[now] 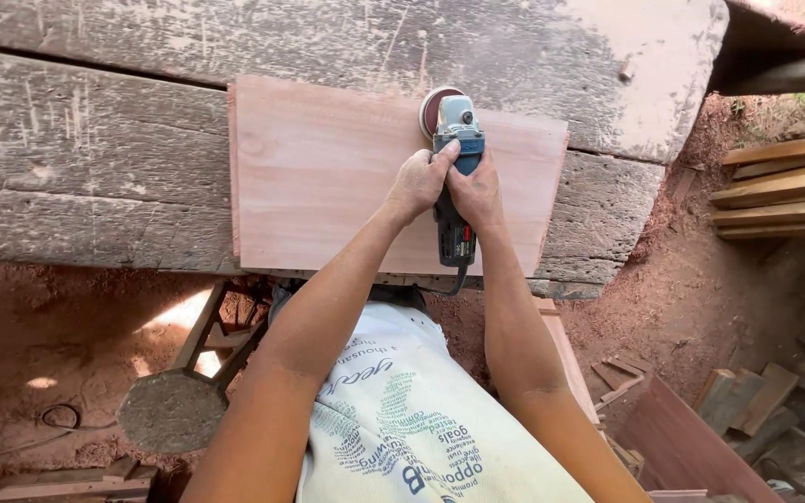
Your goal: The person uses an angle grinder with a sanding disc to smooth the surface of a rectangular wooden board on a workbench. After finishing the first board, they place it aside, walk to a pile of lumber on the floor, pick up another board, and return to the workbench to continue sanding.
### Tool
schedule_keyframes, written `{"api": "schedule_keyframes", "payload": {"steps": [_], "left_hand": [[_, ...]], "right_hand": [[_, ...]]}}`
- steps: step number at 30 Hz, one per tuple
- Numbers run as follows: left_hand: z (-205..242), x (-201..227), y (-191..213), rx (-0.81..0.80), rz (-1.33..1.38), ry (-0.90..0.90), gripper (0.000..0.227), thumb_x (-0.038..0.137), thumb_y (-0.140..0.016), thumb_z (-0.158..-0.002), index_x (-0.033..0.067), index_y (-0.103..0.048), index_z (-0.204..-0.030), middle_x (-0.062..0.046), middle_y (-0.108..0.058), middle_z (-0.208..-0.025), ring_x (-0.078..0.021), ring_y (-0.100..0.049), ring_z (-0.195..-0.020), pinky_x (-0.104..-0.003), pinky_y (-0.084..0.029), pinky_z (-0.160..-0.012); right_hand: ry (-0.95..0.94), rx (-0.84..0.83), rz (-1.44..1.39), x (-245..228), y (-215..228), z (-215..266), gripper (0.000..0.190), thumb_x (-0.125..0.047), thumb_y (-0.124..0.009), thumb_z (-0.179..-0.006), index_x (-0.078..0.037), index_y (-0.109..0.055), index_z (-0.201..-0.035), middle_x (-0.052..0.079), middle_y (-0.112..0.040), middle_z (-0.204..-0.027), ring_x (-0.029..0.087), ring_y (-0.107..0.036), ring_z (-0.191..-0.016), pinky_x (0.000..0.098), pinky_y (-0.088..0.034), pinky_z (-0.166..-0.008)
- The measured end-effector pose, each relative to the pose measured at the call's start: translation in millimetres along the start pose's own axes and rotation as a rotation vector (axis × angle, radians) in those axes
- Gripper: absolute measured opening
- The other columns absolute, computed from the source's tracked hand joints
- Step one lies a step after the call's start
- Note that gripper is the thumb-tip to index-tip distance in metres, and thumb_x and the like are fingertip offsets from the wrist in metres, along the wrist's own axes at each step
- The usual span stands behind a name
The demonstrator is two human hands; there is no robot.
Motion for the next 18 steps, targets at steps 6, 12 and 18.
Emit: {"api": "schedule_keyframes", "payload": {"steps": [6,12,18], "left_hand": [[9,-10,42,0.005,0.078,0.009,0.069,0.062,-0.056,-0.091,-0.0051,-0.067,-0.101,-0.014,-0.073,-0.088,-0.0190,-0.070,-0.079,-0.035,-0.057,-0.067],[15,-18,86,0.030,0.092,0.003,0.070,0.062,-0.056,-0.092,-0.0061,-0.067,-0.101,-0.015,-0.073,-0.089,-0.0193,-0.071,-0.080,-0.035,-0.057,-0.068],[23,-23,124,0.052,0.113,0.012,0.071,0.063,-0.055,-0.092,-0.0059,-0.068,-0.101,-0.015,-0.073,-0.092,-0.0194,-0.071,-0.083,-0.035,-0.057,-0.071]], "right_hand": [[-0.021,-0.044,0.060,-32,-38,12,0.055,-0.037,-0.076,-0.088,-0.003,-0.056,-0.126,0.014,-0.074,-0.105,0.021,-0.073,-0.092,0.0357,-0.059,-0.079],[-0.010,-0.083,0.061,-56,-78,19,0.057,-0.039,-0.076,-0.088,-0.003,-0.055,-0.127,0.012,-0.075,-0.103,0.020,-0.074,-0.091,0.0356,-0.060,-0.079],[-0.023,-0.121,0.040,-80,-112,25,0.057,-0.037,-0.075,-0.086,-0.004,-0.054,-0.128,0.011,-0.074,-0.103,0.019,-0.074,-0.088,0.0342,-0.060,-0.076]]}}
Point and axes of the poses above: each hand's wrist, its own z-axis away from the middle knuckle, its own y-axis out of the back of the hand, x = y × z, the point moved 10 cm from there along -z, towards the middle knuckle
